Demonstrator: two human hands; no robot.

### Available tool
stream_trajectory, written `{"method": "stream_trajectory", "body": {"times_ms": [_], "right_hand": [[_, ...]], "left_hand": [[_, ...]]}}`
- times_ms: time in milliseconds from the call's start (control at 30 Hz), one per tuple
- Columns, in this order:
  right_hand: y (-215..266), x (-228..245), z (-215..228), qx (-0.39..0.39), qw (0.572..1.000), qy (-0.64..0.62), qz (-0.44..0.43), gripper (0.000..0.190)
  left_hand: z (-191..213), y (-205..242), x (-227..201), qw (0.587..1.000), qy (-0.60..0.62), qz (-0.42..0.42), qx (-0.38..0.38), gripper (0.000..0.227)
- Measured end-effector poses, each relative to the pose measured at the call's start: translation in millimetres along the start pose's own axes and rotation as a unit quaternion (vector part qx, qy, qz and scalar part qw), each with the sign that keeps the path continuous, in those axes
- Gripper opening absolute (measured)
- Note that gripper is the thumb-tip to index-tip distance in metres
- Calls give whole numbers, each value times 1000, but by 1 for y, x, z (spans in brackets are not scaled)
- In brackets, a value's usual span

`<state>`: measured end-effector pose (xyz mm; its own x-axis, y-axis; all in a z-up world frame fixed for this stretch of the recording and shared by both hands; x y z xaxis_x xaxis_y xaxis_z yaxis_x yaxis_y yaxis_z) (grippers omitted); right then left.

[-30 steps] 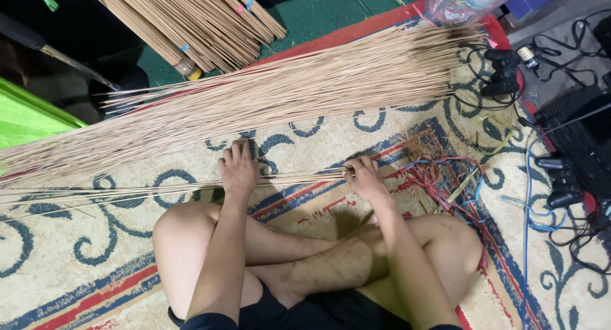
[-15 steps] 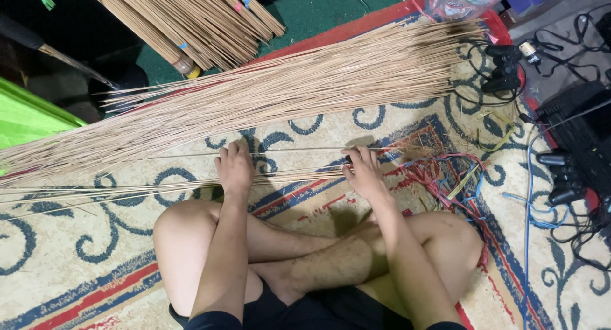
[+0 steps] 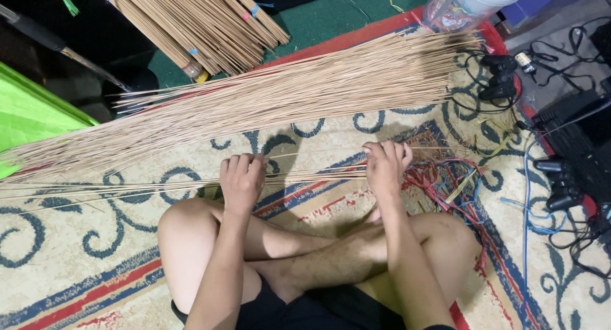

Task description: The person picks thin wooden sticks one at a time from a large bundle on the floor and places them into a smaller organized group on their lap.

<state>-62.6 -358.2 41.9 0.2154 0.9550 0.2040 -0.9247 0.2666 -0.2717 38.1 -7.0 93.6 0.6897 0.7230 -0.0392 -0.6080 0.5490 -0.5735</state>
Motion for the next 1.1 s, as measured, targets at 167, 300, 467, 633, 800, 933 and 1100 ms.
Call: {"method": "stream_trajectory", "body": {"times_ms": [167, 300, 467, 633, 800, 933, 1100], "right_hand": [[11, 36, 39, -13, 995, -79, 63, 16], [27, 124, 52, 17, 972, -123, 198, 13], [28, 153, 78, 62, 965, -122, 222, 12], [16, 157, 87, 88, 964, -107, 227, 9], [26, 175, 89, 88, 955, -108, 260, 6], [29, 165, 93, 92, 960, -100, 245, 5], [31, 136, 98, 90, 979, -56, 174, 16]], "left_hand": [[30, 6, -21, 999, 10, 26, 32, 8], [45, 15, -53, 995, 49, 25, 79, 7], [93, 36, -43, 989, 17, 98, 106, 12], [112, 61, -36, 973, -25, 191, 128, 11], [120, 60, -48, 967, 8, 213, 142, 15], [116, 65, -45, 966, 10, 205, 155, 18], [115, 68, -48, 963, -7, 212, 165, 18]]}}
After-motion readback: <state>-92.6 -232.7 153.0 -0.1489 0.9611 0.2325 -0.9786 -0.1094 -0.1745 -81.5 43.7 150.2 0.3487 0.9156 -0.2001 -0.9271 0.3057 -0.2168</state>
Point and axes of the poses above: each hand's wrist, its own y-axis away from the middle knuckle, its own z-axis out of the back of the hand, x = y × z, the point moved 5 cm from there along -y, towards the middle knuckle, and after that the axes turned 14 degrees about x, right-handed, at the moved point
